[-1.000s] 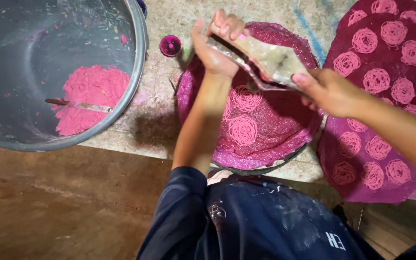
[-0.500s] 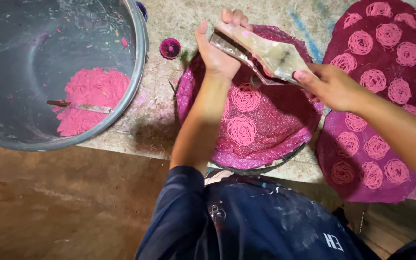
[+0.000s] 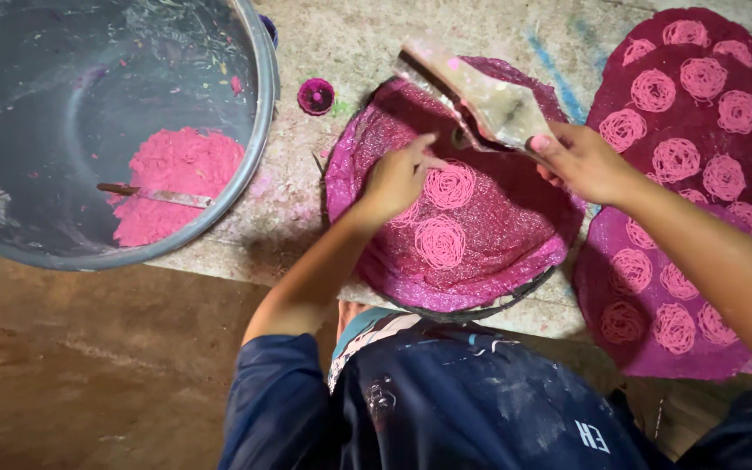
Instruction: The person scoops pink paste from a metal bowl and uses a handheld extruder to form spiral circles on a pink mesh mat. The person repeatedly refills the extruder and continues forming circles in a grid pattern across the mat.
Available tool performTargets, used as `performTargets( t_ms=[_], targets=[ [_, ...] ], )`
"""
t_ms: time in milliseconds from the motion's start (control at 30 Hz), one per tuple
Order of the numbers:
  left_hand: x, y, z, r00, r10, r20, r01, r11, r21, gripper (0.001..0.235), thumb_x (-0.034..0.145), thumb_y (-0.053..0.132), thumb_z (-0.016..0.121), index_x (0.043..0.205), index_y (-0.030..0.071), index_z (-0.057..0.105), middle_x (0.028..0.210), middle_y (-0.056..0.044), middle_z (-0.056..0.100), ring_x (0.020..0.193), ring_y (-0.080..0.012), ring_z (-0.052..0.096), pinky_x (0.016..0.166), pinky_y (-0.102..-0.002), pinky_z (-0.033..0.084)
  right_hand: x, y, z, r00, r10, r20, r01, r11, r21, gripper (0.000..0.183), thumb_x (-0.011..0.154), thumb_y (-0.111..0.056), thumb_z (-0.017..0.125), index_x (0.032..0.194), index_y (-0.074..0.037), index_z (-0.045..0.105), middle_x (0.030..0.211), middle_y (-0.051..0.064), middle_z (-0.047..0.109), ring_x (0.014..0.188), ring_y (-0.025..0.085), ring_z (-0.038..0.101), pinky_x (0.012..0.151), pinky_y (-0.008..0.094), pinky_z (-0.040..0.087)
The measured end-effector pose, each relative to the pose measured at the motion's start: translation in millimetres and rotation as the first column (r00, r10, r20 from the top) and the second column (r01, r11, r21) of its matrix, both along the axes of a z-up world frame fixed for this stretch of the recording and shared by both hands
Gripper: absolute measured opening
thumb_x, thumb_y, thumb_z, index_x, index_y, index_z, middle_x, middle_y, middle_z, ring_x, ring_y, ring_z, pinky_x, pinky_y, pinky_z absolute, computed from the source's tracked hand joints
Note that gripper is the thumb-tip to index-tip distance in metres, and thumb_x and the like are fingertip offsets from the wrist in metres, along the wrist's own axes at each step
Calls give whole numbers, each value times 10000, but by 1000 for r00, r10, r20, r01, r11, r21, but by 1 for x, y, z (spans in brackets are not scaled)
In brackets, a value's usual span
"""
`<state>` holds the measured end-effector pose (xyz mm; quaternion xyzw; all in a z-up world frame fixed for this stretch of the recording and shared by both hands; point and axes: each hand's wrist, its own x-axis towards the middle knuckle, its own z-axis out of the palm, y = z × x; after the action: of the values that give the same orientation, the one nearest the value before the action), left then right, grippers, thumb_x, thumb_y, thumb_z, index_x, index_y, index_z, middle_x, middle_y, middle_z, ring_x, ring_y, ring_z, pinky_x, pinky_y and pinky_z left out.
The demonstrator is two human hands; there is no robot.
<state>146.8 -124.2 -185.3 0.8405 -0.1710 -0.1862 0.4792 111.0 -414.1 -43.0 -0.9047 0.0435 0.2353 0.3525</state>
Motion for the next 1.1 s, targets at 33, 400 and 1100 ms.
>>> performTargets(
  t_ms=[33,400,1100],
  targets=[
    [-10,8,11,999,-24,24,20,984,175,421,1023,273,534,1435,212,593,1059,-123,773,749,-252,690,671,-383,530,0,-3,-1,1000,-10,8,10,999,37,503,1038,-517,454,1149,-59,628,729,37,613,638,128,572,593,308,485],
    [65,22,52,908,-258,-331,-407,-347,-845,216,1028,323,648,1096,132,574,961,6,559,1039,-171,567,1105,-401,435,39,37,-6,943,215,-254,-208,977,54,774,1032,-617,298,875,6,729,676,84,684,630,189,635,615,371,516],
    [116,35,25,877,-74,-474,-456,-440,-774,267,990,342,560,816,172,451,694,55,398,654,-121,413,746,-359,427,61,105,9,963,262,57,-247,951,-184,627,1067,-537,401,937,12,675,651,154,629,631,285,637,652,461,509]
  ],
)
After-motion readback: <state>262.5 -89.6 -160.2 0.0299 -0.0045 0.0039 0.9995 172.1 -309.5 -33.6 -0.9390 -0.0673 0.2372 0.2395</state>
